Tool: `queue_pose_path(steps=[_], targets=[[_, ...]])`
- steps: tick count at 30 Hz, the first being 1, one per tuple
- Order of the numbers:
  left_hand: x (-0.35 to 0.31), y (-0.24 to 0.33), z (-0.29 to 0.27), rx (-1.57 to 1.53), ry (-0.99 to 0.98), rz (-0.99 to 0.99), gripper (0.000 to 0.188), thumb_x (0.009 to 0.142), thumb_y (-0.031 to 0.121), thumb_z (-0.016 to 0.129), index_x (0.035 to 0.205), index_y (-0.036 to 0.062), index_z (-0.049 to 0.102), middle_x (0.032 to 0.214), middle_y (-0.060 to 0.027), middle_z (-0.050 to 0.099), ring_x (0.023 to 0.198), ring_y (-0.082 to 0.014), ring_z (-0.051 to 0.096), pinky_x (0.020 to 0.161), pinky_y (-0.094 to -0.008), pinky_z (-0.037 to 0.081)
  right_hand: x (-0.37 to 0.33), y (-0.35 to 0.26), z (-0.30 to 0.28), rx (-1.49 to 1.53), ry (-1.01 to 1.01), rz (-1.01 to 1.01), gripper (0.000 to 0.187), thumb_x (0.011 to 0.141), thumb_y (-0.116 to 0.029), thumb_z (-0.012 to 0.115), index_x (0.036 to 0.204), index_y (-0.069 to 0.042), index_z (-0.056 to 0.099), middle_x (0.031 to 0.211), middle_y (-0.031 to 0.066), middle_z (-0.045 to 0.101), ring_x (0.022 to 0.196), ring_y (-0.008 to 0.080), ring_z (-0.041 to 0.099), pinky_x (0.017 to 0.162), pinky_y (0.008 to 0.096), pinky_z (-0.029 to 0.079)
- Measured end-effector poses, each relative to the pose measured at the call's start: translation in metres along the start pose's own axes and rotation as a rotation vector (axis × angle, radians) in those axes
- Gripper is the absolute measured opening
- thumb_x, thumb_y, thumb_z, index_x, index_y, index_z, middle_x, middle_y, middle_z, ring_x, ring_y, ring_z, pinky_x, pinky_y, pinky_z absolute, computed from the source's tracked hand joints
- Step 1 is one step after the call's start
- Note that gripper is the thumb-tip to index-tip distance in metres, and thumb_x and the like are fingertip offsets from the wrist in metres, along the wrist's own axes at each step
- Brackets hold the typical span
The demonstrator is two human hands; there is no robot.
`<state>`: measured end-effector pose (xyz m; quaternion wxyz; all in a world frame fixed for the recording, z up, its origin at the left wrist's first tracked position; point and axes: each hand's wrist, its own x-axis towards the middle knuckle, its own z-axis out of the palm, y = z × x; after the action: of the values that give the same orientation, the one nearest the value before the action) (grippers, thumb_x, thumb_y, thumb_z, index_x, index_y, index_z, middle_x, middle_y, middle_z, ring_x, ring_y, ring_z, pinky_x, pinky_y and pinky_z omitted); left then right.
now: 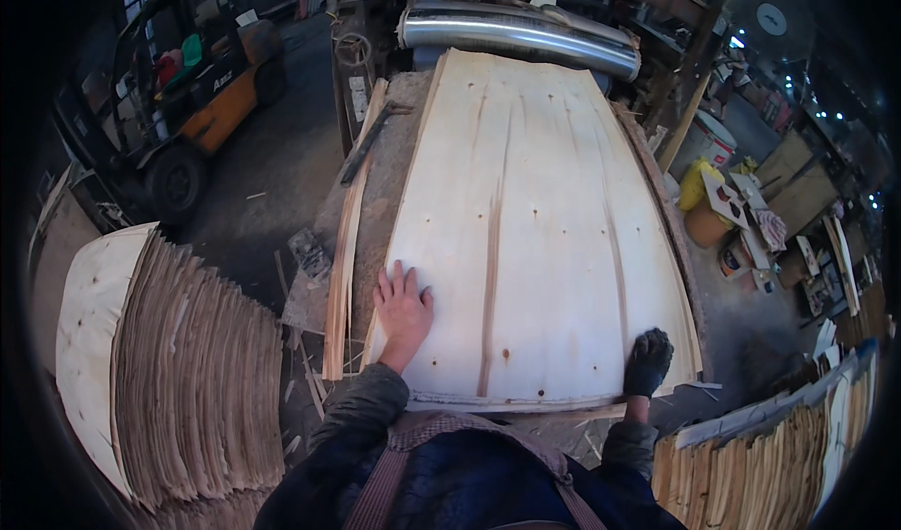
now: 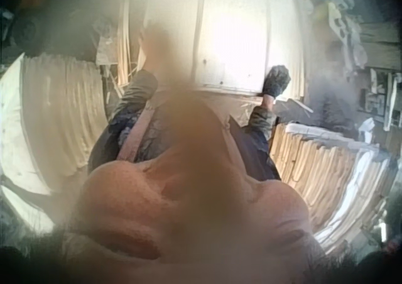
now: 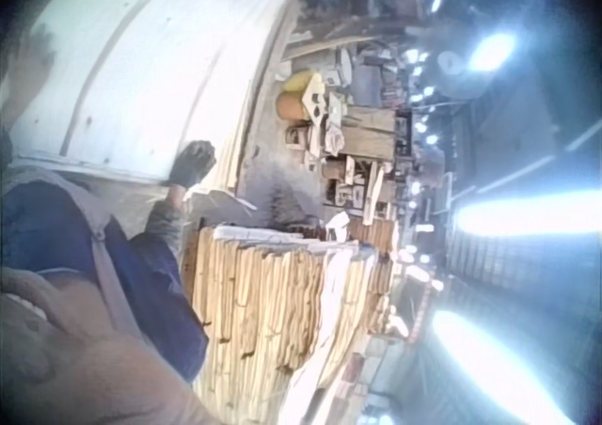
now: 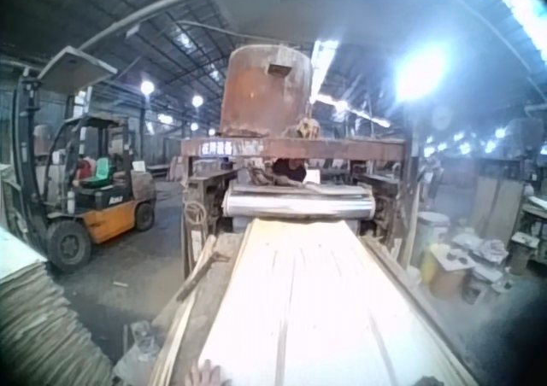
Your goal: The person picks up thin wood sheets from a pile, feeds them through a roller machine, and stacks the glued sheets on a platform.
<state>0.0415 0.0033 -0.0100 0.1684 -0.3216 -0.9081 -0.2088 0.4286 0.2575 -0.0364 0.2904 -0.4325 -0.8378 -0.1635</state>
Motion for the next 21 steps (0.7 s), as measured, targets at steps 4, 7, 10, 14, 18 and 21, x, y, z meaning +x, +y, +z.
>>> queue_pose_path(steps=[4, 7, 10, 14, 18, 21], targets=[[0.000, -0.001, -0.001, -0.035, -0.009, -0.010, 0.047, 0.079, 0.027, 0.057, 0.120, 0.0053, 0.051, 0.136, -0.0127, 0.037, 0.126, -0.0375, 0.027, 0.102, -0.0495, 0.022, 0.003, -0.006, -0.008, -0.019, -0.015, 0.018, 0.015, 0.088, -0.017, 0.049, 0.098, -0.010, 0.056, 0.113, 0.0102, 0.054, 0.112, 0.0270, 0.047, 0.100, 0.0431, 0.031], [0.000, 0.000, 0.000, -0.072, -0.019, -0.042, 0.049, 0.078, 0.027, 0.057, 0.122, 0.0053, 0.049, 0.136, -0.0140, 0.036, 0.127, -0.0371, 0.026, 0.102, -0.0497, 0.021, 0.001, -0.001, -0.001, 0.003, 0.024, 0.024, 0.015, 0.086, -0.016, 0.050, 0.097, -0.010, 0.057, 0.113, 0.0096, 0.055, 0.112, 0.0275, 0.046, 0.100, 0.0427, 0.032], [0.000, -0.004, 0.000, -0.070, -0.016, -0.012, 0.052, 0.078, 0.027, 0.058, 0.124, 0.0053, 0.046, 0.138, -0.0160, 0.033, 0.127, -0.0370, 0.026, 0.103, -0.0488, 0.021, 0.002, -0.004, -0.002, -0.022, 0.042, 0.005, 0.015, 0.085, -0.017, 0.051, 0.096, -0.010, 0.057, 0.112, 0.0096, 0.055, 0.113, 0.0278, 0.046, 0.100, 0.0429, 0.031], [0.002, 0.005, -0.001, -0.106, -0.088, -0.106, 0.056, 0.078, 0.027, 0.059, 0.127, 0.0045, 0.043, 0.141, -0.0181, 0.029, 0.130, -0.0353, 0.025, 0.103, -0.0476, 0.021, -0.007, 0.008, 0.012, -0.139, 0.060, -0.022, 0.015, 0.085, -0.019, 0.052, 0.093, -0.008, 0.058, 0.112, 0.0113, 0.055, 0.111, 0.0297, 0.047, 0.097, 0.0451, 0.033], [0.007, 0.003, -0.005, -0.185, -0.144, -0.177, 0.061, 0.077, 0.025, 0.061, 0.130, 0.0037, 0.039, 0.142, -0.0189, 0.025, 0.131, -0.0336, 0.023, 0.103, -0.0484, 0.022, -0.003, -0.001, 0.004, -0.002, 0.107, 0.122, 0.021, 0.085, -0.023, 0.051, 0.095, -0.006, 0.060, 0.109, 0.0128, 0.057, 0.108, 0.0330, 0.048, 0.097, 0.0466, 0.032], [0.011, -0.006, -0.011, -0.244, -0.173, -0.229, 0.063, 0.076, 0.023, 0.062, 0.130, 0.0025, 0.039, 0.142, -0.0199, 0.026, 0.131, -0.0343, 0.024, 0.104, -0.0475, 0.023, -0.001, -0.001, 0.013, 0.073, 0.132, 0.126, 0.021, 0.083, -0.023, 0.051, 0.094, -0.006, 0.060, 0.108, 0.0128, 0.057, 0.107, 0.0329, 0.048, 0.097, 0.0471, 0.033]])
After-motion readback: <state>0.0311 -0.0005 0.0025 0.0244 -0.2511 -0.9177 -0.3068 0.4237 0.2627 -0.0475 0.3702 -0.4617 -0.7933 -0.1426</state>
